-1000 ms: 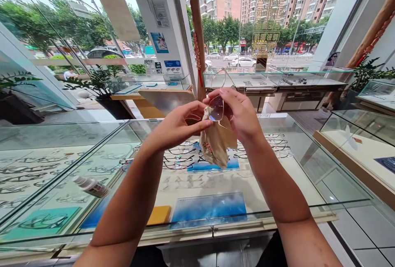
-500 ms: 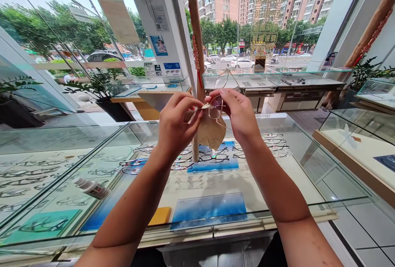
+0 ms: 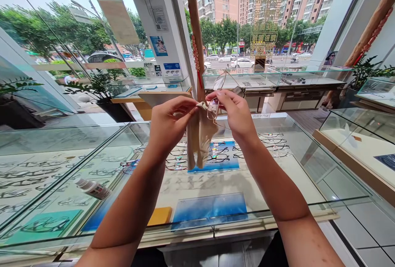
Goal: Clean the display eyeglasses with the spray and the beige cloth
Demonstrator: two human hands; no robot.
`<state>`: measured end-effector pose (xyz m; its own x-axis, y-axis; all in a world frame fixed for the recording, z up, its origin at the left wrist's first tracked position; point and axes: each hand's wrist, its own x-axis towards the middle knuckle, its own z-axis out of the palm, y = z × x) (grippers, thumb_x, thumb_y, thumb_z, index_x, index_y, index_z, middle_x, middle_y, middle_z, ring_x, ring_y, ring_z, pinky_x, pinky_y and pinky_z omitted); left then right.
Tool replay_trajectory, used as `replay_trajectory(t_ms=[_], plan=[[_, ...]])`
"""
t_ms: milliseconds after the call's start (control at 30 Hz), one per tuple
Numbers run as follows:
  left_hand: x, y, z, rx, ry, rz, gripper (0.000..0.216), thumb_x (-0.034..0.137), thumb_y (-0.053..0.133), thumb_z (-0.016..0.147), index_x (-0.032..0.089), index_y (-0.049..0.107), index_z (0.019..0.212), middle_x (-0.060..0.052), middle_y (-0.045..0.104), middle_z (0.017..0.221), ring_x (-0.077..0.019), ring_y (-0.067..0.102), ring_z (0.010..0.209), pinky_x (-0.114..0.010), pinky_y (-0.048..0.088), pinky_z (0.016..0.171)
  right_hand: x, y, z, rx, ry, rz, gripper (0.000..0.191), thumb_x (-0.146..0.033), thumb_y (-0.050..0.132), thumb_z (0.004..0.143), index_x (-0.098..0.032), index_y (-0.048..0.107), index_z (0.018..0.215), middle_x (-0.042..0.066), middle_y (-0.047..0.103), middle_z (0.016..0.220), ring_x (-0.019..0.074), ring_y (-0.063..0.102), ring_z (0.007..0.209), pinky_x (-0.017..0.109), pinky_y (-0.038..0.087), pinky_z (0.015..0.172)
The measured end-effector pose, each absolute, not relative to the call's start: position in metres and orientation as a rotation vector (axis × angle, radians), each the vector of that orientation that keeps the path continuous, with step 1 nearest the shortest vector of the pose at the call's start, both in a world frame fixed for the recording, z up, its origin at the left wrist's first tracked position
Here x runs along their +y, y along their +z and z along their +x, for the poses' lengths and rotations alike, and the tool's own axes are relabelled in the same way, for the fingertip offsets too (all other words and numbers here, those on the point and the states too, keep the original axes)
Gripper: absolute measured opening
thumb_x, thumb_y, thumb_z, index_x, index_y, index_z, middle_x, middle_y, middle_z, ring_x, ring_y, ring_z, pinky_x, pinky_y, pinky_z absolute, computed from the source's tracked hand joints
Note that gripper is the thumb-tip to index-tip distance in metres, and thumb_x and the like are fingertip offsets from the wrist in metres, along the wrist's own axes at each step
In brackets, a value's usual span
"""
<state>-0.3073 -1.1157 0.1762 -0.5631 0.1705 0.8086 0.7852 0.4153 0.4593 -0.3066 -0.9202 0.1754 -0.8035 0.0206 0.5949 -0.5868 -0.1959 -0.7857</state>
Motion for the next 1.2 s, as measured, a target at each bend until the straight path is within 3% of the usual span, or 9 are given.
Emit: replay_trajectory(t_ms=[267,500,700,833,933,1200], plan=[[-1.118,0.176,-0.31,-2.019,-1.278,-0.854,0.003,0.023,0.071,0.098,0.022,0.068,0.097,-0.003,0.078,0.099,-0.018,0.077,0.088,-0.028,0.061,0.078,-0.92,0.174,-0.308,-1.683,2.041,0.646,0.031,-0.057,0.078,0.097,-0.028,0.083,0.089,0.003,0.082,0.104,0.0203,0.072,0.101,0.036,0.058,0.097],[-1.12,0.18,-0.306,-2.088,-1.187,-0.898,0.014,0.021,0.068,0.097,0.022,0.076,0.109,-0.005,0.079,0.105,-0.02,0.074,0.094,-0.032,0.06,0.084,-0.92,0.175,-0.307,-1.655,2.023,0.64,0.028,-0.054,0.078,0.097,-0.028,0.084,0.088,0.002,0.082,0.102,0.0197,0.072,0.1,0.035,0.057,0.097],[-1.123,0.181,-0.305,-2.075,-1.259,-0.812,0.005,0.026,0.072,0.094,0.021,0.07,0.094,-0.003,0.076,0.091,-0.0189,0.071,0.083,-0.03,0.056,0.074,-0.92,0.174,-0.307,-1.67,2.005,0.618,0.028,-0.055,0.076,0.098,-0.03,0.084,0.088,0.002,0.082,0.103,0.0201,0.073,0.1,0.037,0.056,0.098],[-1.124,0.182,-0.305,-2.06,-1.369,-0.795,0.012,0.029,0.074,0.091,0.021,0.064,0.09,-0.003,0.075,0.087,-0.0188,0.071,0.081,-0.029,0.054,0.073,-0.92,0.174,-0.307,-1.679,2.009,0.638,0.026,-0.052,0.076,0.098,-0.03,0.085,0.088,0.002,0.082,0.103,0.0201,0.072,0.101,0.038,0.056,0.099],[-1.124,0.185,-0.302,-2.036,-1.241,-0.718,0.008,0.024,0.072,0.086,0.021,0.065,0.085,-0.003,0.073,0.089,-0.0182,0.067,0.083,-0.029,0.051,0.075,-0.92,0.174,-0.308,-1.707,1.996,0.648,0.028,-0.055,0.076,0.098,-0.03,0.084,0.089,0.002,0.082,0.104,0.0208,0.072,0.103,0.039,0.056,0.101],[-1.131,0.186,-0.302,-2.221,-1.475,-0.793,0.013,0.026,0.069,0.084,0.022,0.057,0.081,0.002,0.057,0.073,-0.0135,0.05,0.067,-0.027,0.037,0.061,-0.921,0.173,-0.309,-1.72,1.992,0.67,0.031,-0.058,0.077,0.098,-0.029,0.084,0.09,0.003,0.083,0.105,0.0223,0.073,0.107,0.041,0.055,0.104]])
